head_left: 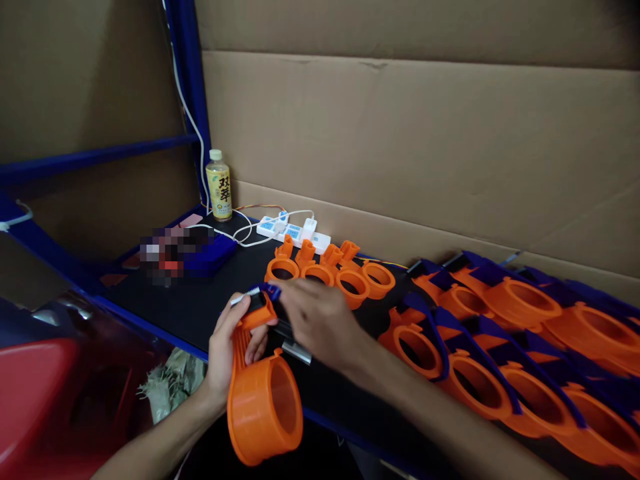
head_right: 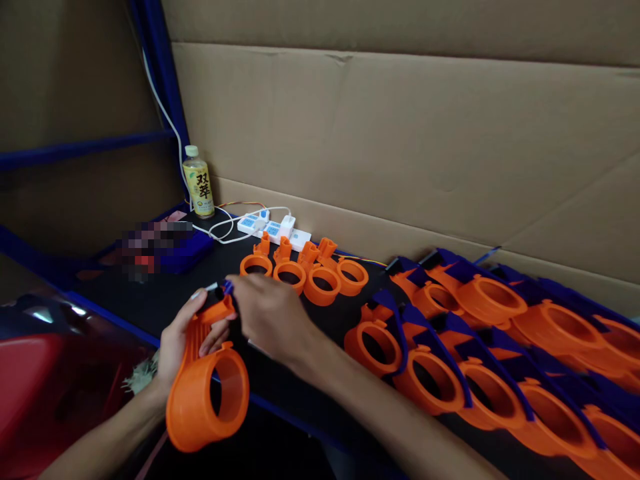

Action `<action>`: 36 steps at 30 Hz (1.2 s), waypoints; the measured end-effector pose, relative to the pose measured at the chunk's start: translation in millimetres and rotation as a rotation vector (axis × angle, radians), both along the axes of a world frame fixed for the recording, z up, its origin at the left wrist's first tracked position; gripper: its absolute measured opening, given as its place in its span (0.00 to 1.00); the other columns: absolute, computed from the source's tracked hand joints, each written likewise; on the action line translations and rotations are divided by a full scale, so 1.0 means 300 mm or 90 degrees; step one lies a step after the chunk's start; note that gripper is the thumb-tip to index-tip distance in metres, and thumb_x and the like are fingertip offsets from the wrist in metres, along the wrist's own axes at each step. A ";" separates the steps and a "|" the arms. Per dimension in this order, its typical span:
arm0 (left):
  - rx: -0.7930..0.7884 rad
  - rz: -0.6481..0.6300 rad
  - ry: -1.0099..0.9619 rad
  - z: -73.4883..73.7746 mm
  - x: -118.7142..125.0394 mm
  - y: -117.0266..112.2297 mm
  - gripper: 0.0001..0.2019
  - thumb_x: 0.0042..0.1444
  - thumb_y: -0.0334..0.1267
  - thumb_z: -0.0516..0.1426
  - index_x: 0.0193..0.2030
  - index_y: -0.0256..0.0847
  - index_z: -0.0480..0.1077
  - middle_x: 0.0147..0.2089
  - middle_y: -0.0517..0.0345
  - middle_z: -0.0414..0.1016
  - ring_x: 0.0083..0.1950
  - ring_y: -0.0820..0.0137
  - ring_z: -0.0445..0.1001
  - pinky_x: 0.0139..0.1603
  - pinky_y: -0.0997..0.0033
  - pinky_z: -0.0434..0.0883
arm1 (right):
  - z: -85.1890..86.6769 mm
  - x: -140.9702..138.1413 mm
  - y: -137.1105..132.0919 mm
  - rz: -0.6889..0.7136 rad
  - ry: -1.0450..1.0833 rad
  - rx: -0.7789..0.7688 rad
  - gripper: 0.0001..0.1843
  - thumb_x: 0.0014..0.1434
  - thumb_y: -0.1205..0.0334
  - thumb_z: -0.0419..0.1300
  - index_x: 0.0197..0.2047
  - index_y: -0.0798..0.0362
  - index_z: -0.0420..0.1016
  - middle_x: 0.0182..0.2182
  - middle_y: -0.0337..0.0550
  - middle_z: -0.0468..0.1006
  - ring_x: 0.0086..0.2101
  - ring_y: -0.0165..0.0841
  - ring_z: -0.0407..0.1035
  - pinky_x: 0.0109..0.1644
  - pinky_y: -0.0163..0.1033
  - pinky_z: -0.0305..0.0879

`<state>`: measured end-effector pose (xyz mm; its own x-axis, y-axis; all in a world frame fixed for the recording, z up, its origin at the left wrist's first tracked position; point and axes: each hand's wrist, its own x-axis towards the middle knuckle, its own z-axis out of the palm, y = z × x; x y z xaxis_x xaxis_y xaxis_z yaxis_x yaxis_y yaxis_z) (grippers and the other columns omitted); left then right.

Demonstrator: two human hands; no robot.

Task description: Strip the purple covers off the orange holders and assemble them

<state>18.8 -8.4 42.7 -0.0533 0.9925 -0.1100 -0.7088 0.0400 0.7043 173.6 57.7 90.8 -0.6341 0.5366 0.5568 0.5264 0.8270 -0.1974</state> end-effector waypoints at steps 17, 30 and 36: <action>-0.010 0.002 0.039 0.010 -0.048 -0.001 0.15 0.60 0.48 0.56 0.28 0.41 0.63 0.15 0.65 0.64 0.15 0.76 0.57 0.20 0.76 0.61 | -0.075 -0.221 0.190 0.040 -0.276 0.013 0.11 0.64 0.71 0.55 0.39 0.53 0.80 0.42 0.50 0.75 0.46 0.38 0.64 0.35 0.38 0.58; -0.009 -0.026 0.122 -0.015 -0.047 0.024 0.14 0.62 0.48 0.51 0.32 0.40 0.67 0.13 0.67 0.58 0.14 0.77 0.53 0.20 0.77 0.59 | -0.021 -0.189 0.212 0.151 -0.085 -0.255 0.25 0.61 0.79 0.50 0.51 0.50 0.79 0.48 0.43 0.78 0.49 0.30 0.67 0.56 0.40 0.60; -0.009 -0.023 0.178 -0.023 -0.050 0.027 0.08 0.61 0.43 0.56 0.36 0.42 0.66 0.15 0.71 0.57 0.14 0.80 0.49 0.18 0.80 0.56 | 0.098 -0.100 0.111 0.168 -0.089 -0.359 0.12 0.66 0.60 0.58 0.48 0.51 0.81 0.36 0.41 0.78 0.35 0.27 0.69 0.42 0.35 0.63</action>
<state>3.8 -0.1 35.8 -0.0477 0.9929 -0.1094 -0.4854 0.0726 0.8712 143.4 91.1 120.2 -0.8314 0.5385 0.1369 0.3715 0.7220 -0.5838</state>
